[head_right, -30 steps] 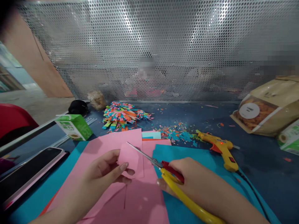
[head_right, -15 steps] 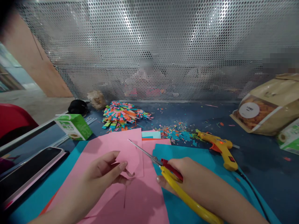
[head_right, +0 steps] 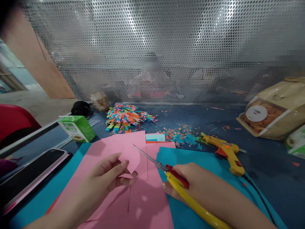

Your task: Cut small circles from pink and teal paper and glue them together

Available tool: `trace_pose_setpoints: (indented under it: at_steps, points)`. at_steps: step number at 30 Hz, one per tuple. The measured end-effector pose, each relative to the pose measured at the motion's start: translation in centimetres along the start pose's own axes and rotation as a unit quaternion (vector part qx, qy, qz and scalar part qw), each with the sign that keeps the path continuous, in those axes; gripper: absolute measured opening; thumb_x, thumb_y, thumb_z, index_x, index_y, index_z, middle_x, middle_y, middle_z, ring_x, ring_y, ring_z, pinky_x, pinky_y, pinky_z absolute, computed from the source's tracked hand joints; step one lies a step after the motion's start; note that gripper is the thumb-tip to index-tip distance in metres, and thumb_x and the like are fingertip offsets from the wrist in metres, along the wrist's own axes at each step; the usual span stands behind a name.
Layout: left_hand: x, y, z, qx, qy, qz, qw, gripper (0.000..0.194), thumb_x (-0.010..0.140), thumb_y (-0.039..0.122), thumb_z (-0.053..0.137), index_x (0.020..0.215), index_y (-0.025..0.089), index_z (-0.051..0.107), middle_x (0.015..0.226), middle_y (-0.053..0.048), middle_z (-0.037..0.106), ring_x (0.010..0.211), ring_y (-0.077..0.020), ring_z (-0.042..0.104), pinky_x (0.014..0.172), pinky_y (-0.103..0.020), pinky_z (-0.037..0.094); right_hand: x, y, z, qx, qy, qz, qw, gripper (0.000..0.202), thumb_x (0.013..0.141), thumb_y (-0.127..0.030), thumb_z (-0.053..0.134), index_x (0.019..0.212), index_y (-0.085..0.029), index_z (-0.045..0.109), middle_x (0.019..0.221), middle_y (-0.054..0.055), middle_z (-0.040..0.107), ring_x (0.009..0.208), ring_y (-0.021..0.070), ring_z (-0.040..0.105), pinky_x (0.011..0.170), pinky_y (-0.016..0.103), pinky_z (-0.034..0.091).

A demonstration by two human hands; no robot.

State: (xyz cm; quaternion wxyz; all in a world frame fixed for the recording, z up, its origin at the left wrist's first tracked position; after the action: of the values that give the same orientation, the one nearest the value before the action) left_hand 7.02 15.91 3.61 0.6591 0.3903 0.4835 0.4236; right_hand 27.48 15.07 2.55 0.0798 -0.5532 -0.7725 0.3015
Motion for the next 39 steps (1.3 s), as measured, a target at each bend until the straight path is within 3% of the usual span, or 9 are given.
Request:
trace_pose_setpoints:
  at_steps: [4,12,18,23,32,39]
  points:
    - [0.0,0.1,-0.1,-0.007,0.01,0.009,1.0,0.02,0.073,0.031,0.074,0.074,0.015,0.063,0.068,0.002,0.06,0.066,-0.0137,0.067,0.065,-0.024,0.058,0.0,0.0,0.3,-0.001,-0.02,0.003,1.0,0.03,0.087,-0.05,0.056,0.074,-0.023,0.061,0.067,-0.001,0.061,0.06,0.0156,0.05,0.054,0.025,0.039]
    - [-0.3,-0.1,0.3,0.012,-0.021,0.001,1.0,0.012,0.078,0.028,0.069,0.08,0.016,0.068,0.07,0.002,0.061,0.063,-0.0108,0.065,0.062,-0.019,0.055,-0.3,-0.9,0.1,0.042,-0.032,0.021,0.998,0.025,0.085,-0.043,0.059,0.072,-0.022,0.061,0.067,0.0,0.061,0.061,0.0161,0.05,0.055,0.026,0.04]
    - [-0.3,0.0,0.5,0.022,-0.023,0.004,0.999,0.013,0.078,0.029,0.069,0.08,0.016,0.068,0.07,0.002,0.062,0.064,-0.0114,0.066,0.062,-0.018,0.055,-0.2,-0.7,0.2,0.032,-0.037,0.024,0.999,0.029,0.086,-0.046,0.056,0.07,-0.022,0.057,0.065,-0.001,0.056,0.059,0.0148,0.044,0.053,0.026,0.036]
    - [-0.5,0.3,0.5,0.027,-0.015,0.009,0.999,0.019,0.072,0.031,0.073,0.067,0.016,0.062,0.064,0.003,0.059,0.063,-0.0134,0.067,0.061,-0.021,0.055,0.0,-0.3,0.4,-0.008,-0.047,0.028,0.998,0.037,0.088,-0.054,0.051,0.067,-0.022,0.05,0.062,-0.004,0.047,0.057,0.0136,0.037,0.053,0.027,0.032]
    - [-0.1,0.0,0.0,0.031,-0.004,0.008,0.999,0.023,0.072,0.033,0.074,0.071,0.017,0.058,0.065,0.005,0.055,0.064,-0.0147,0.069,0.062,-0.022,0.056,-0.3,0.0,0.0,0.012,-0.057,0.054,0.997,0.042,0.084,-0.058,0.049,0.062,-0.022,0.043,0.061,-0.004,0.039,0.056,0.0138,0.032,0.051,0.027,0.03]
    - [0.4,-0.2,-1.0,0.023,0.023,0.027,0.999,0.02,0.076,0.03,0.072,0.073,0.016,0.057,0.067,0.006,0.057,0.056,-0.0067,0.064,0.059,-0.017,0.051,-0.3,0.0,-0.2,0.024,-0.054,0.042,0.997,0.047,0.082,-0.064,0.044,0.06,-0.023,0.039,0.059,-0.004,0.034,0.056,0.0145,0.03,0.05,0.029,0.025]
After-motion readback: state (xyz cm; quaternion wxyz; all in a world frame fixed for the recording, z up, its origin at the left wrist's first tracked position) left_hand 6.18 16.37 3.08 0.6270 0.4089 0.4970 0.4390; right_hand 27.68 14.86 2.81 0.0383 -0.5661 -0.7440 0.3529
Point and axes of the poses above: each hand's wrist, its own x-axis towards the middle knuckle, its own z-axis out of the palm, y = z × x, the point moved 8 cm from there along x, towards the middle knuckle
